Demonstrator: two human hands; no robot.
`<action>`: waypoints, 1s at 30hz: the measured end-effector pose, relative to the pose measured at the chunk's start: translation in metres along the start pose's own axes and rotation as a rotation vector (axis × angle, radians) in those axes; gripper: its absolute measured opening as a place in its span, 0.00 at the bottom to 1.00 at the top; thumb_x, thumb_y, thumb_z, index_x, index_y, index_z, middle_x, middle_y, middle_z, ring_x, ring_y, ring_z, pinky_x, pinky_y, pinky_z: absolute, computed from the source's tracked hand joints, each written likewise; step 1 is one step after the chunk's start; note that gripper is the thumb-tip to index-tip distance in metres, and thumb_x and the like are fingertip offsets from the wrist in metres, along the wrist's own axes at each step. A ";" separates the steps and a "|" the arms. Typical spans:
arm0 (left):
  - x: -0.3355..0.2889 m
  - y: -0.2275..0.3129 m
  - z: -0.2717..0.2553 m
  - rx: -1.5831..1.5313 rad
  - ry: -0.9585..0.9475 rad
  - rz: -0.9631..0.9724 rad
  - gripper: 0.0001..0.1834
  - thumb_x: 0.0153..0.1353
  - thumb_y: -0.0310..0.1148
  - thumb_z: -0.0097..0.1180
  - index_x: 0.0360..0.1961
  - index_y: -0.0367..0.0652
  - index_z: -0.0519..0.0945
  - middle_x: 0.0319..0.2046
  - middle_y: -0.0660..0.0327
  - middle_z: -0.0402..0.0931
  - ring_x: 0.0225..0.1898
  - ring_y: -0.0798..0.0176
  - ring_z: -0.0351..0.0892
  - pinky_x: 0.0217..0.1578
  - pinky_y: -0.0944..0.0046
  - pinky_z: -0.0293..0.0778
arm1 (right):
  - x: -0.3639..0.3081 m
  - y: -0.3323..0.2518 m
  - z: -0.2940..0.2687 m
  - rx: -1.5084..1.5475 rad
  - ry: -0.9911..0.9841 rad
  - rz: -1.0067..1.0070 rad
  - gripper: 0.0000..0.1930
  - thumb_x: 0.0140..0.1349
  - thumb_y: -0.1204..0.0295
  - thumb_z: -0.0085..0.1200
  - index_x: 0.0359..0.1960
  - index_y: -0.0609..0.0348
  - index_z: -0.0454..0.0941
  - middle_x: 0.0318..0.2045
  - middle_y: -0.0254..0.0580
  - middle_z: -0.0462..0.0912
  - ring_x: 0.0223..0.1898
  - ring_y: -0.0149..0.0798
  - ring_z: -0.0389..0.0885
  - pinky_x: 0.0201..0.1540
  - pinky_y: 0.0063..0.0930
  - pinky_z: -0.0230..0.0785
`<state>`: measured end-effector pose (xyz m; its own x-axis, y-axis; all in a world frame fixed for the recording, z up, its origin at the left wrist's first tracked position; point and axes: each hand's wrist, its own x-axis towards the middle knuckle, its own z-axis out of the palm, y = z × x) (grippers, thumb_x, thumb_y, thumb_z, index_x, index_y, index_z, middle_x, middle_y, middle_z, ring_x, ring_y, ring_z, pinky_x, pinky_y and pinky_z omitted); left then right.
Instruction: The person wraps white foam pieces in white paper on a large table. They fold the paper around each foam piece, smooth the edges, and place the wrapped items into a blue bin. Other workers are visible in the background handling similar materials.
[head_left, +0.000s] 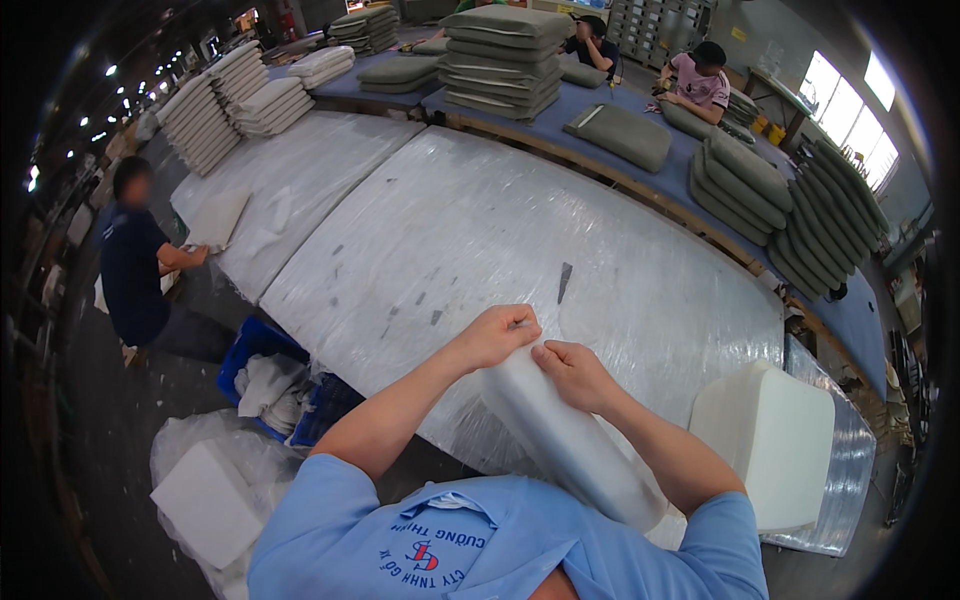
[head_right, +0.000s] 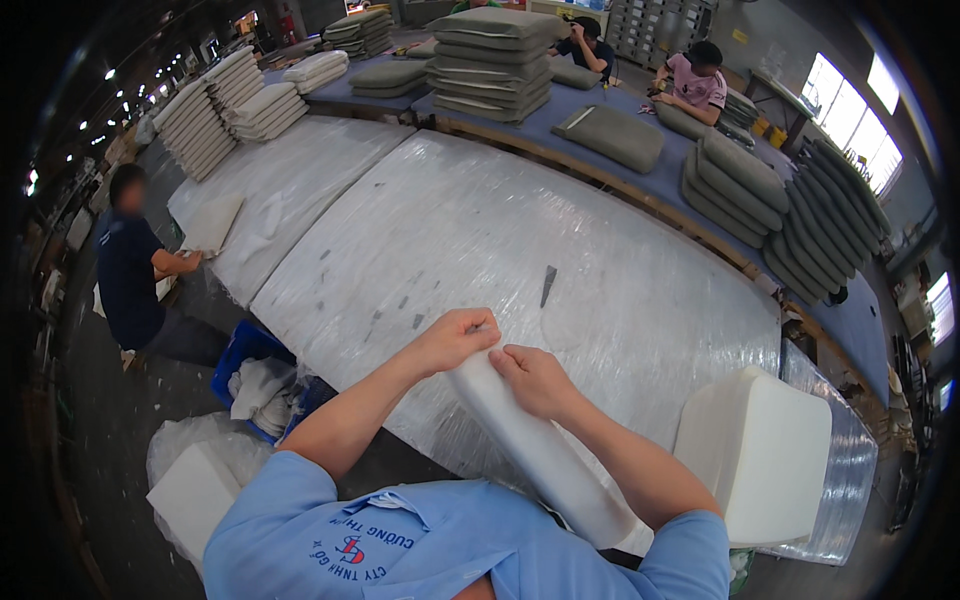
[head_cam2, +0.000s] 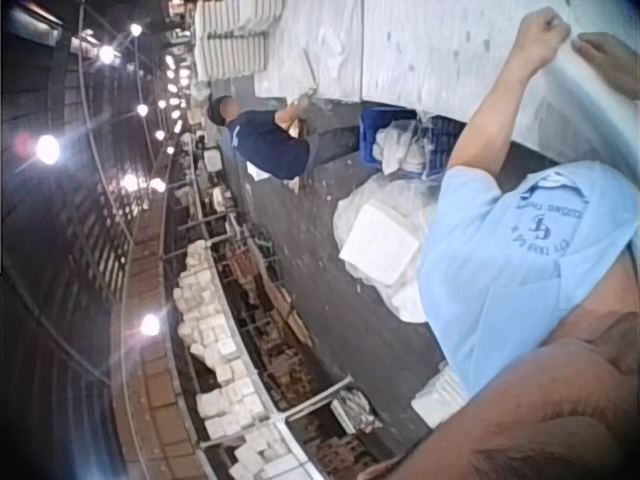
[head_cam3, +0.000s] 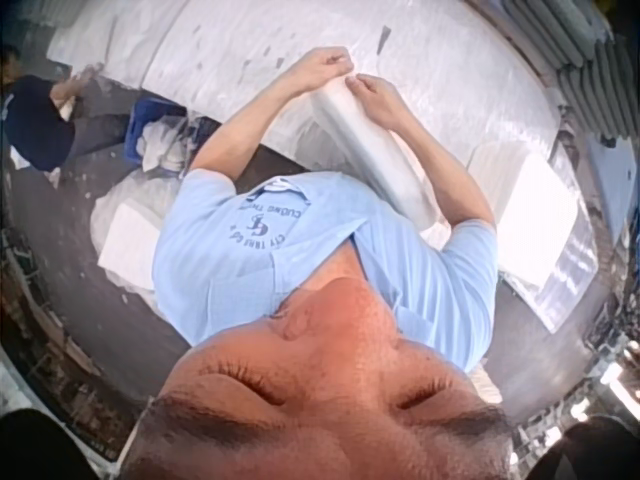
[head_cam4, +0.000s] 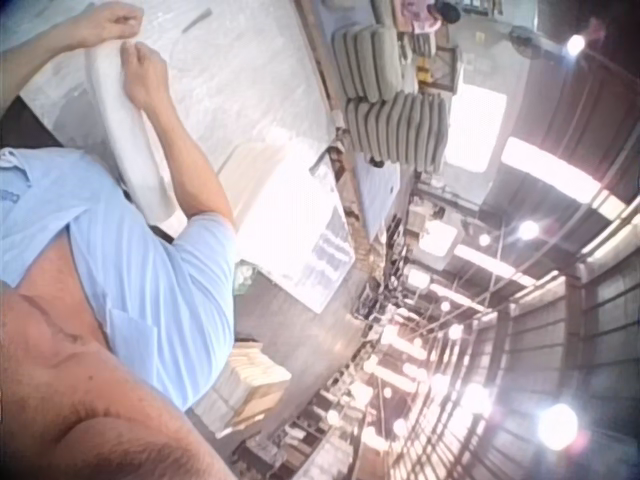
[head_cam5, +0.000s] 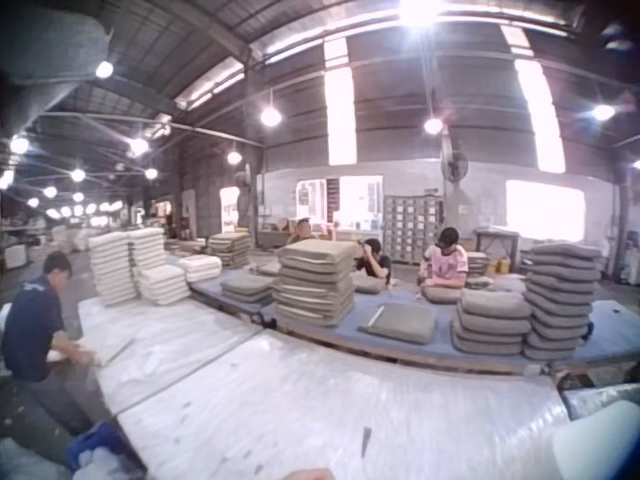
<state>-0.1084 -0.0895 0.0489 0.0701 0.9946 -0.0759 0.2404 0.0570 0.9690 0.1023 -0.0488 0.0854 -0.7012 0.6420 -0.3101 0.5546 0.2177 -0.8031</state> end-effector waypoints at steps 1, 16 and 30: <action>-0.001 -0.001 0.000 -0.021 0.019 -0.014 0.05 0.70 0.31 0.60 0.38 0.42 0.81 0.31 0.67 0.78 0.37 0.71 0.74 0.41 0.65 0.72 | 0.002 0.001 0.004 0.067 0.008 -0.024 0.25 0.80 0.54 0.45 0.44 0.66 0.83 0.34 0.48 0.86 0.36 0.39 0.82 0.45 0.38 0.73; -0.100 0.015 0.070 0.813 0.507 0.426 0.25 0.67 0.38 0.57 0.62 0.36 0.81 0.66 0.48 0.74 0.73 0.39 0.64 0.74 0.38 0.53 | 0.014 0.020 0.018 0.482 -0.051 0.180 0.28 0.81 0.51 0.42 0.50 0.68 0.84 0.37 0.43 0.85 0.35 0.33 0.79 0.42 0.32 0.74; -0.089 0.022 0.059 0.766 0.429 0.404 0.32 0.65 0.43 0.61 0.66 0.34 0.77 0.73 0.45 0.66 0.76 0.37 0.58 0.75 0.36 0.49 | 0.062 0.012 0.017 0.581 -0.105 0.128 0.24 0.79 0.53 0.49 0.47 0.64 0.85 0.38 0.42 0.86 0.37 0.32 0.82 0.39 0.32 0.78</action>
<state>-0.0522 -0.1818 0.0627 -0.0369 0.8824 0.4690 0.8525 -0.2171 0.4755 0.0571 -0.0190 0.0478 -0.7019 0.5545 -0.4470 0.3221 -0.3127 -0.8936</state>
